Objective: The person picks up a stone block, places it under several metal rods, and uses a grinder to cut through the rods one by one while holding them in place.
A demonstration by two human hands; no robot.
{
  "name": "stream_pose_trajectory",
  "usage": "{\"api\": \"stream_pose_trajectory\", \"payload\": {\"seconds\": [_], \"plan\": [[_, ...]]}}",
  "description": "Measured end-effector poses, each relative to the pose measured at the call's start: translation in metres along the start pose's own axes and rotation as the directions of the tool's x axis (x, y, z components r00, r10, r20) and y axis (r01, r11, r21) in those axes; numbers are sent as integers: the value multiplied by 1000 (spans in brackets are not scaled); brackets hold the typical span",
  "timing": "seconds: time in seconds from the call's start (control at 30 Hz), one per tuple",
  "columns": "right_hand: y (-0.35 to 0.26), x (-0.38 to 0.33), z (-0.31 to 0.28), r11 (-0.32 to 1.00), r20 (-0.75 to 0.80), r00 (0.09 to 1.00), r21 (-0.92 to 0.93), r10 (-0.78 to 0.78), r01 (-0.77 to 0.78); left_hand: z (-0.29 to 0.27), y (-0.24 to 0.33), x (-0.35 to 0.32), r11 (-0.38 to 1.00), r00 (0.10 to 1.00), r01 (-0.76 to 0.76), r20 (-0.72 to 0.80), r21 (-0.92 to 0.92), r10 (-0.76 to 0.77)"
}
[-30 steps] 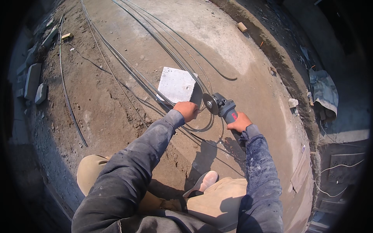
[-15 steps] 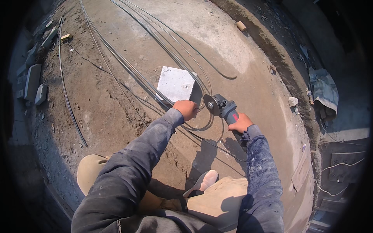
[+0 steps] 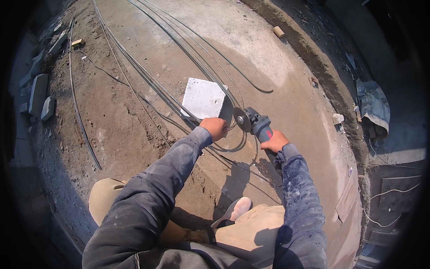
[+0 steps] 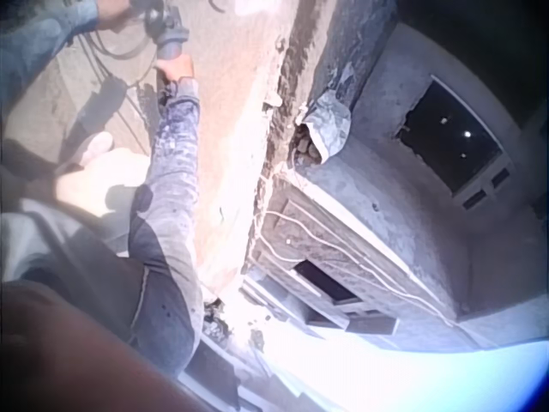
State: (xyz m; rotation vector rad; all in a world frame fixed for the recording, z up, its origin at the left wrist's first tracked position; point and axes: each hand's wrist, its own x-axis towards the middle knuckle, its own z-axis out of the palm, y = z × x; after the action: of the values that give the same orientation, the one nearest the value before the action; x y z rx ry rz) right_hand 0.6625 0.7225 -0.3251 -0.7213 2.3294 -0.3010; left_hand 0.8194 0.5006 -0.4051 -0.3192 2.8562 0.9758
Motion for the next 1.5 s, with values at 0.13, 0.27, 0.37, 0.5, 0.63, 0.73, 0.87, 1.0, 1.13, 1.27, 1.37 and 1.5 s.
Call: {"api": "stream_pose_trajectory", "payload": {"seconds": [0.13,0.27,0.37,0.5,0.63,0.73,0.87,1.0,1.13,1.27,1.37,1.5], "plan": [[-4,-1,0,1000,-11,1000,15,-18,18,-2,2,-2,1000,1000,-3,-10,-11,3],[-5,-1,-1,1000,-15,1000,26,-15,15,-2,1,-1,1000,1000,-10,-13,-12,9],[-7,-3,-2,999,-19,1000,27,-24,25,-4,2,-2,1000,1000,-10,-11,-19,10],[-3,-5,-2,998,-34,999,35,-41,42,-4,2,-1,1000,1000,-6,-11,-4,6],[2,-4,-2,999,-14,999,4,-38,38,-2,0,1,1000,1000,-5,-7,-7,5],[3,-6,-3,1000,-7,1000,-7,-26,26,-1,0,2,1000,1000,-4,-6,-2,4],[1,-10,-4,1000,8,1000,3,-3,3,-3,2,2,1000,1000,2,-2,6,-2],[1,-10,-4,1000,7,1000,-6,12,-12,-2,1,1,1000,1000,-5,-10,4,5],[2,-6,-1,1000,-15,1000,-9,-12,12,-3,2,0,1000,1000,2,0,6,-2],[-1,-4,-1,1000,-13,1000,7,-26,26,-3,3,-2,1000,1000,-3,2,5,3],[-3,-2,1,999,-20,999,17,-40,41,-3,2,-3,1000,1000,-2,7,12,2],[-9,-1,1,999,-19,999,18,-26,26,-4,2,-3,1000,1000,-6,16,-6,6]]}}
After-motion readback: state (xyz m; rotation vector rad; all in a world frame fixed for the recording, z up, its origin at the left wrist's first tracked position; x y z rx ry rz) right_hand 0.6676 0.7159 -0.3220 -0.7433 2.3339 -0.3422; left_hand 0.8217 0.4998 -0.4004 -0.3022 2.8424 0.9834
